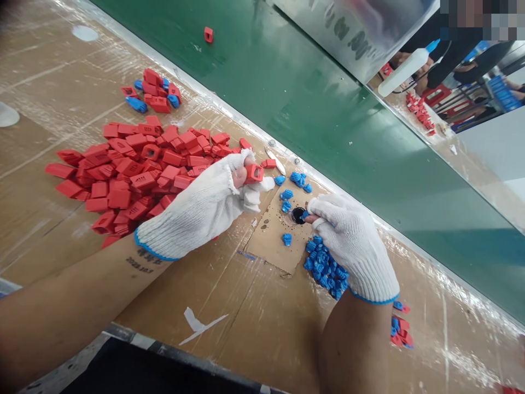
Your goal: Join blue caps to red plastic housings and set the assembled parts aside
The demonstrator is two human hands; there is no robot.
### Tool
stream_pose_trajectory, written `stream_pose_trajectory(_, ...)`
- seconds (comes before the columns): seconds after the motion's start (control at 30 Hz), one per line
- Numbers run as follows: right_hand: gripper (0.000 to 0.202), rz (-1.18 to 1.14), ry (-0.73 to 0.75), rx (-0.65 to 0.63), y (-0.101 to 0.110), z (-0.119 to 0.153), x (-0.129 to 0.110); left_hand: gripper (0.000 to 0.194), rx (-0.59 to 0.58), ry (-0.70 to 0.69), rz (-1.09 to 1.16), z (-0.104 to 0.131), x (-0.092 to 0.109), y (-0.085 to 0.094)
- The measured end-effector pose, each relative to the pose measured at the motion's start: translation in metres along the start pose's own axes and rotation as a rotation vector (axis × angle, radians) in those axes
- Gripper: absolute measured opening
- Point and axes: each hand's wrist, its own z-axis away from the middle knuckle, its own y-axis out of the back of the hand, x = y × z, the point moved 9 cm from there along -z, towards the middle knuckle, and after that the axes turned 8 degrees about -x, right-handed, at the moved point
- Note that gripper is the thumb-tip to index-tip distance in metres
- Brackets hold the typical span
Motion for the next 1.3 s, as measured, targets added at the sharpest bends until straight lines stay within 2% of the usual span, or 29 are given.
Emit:
stream_pose_trajectory(0.13, 0.018, -0.023, -0.02, 0.034, 0.01, 0.007, 0.0, 0.007, -0.018, 0.031, -0.011, 0.001, -0.003, -0.001)
stream_pose_trajectory(0.23, 0.014, -0.043, -0.047, 0.138, 0.027, 0.016, -0.004, 0.012, -0.021, 0.072, -0.05, 0.004, -0.009, 0.0)
stream_pose_trajectory(0.4, 0.01, -0.096, -0.008, 0.343, 0.052, 0.03, -0.025, 0.019, -0.046, 0.057, -0.076, 0.007, -0.013, -0.007)
stream_pose_trajectory(0.53, 0.012, -0.135, 0.046, 0.399, 0.061, 0.034, -0.048, 0.024, -0.092, 0.101, -0.127, 0.012, -0.018, -0.016)
stream_pose_trajectory(0.7, 0.012, -0.115, 0.068, 0.471, 0.065, 0.032, -0.073, 0.039, -0.135, 0.155, -0.236, 0.019, -0.024, -0.02)
stream_pose_trajectory(1.0, 0.019, -0.2, 0.117, 0.394, 0.048, 0.012, -0.087, 0.047, -0.223, 0.169, -0.259, 0.025, -0.028, -0.026)
stream_pose_trajectory(1.3, 0.027, -0.266, 0.219, 0.338, 0.039, 0.001, -0.095, 0.052, -0.181, 0.174, -0.275, 0.023, -0.032, -0.019)
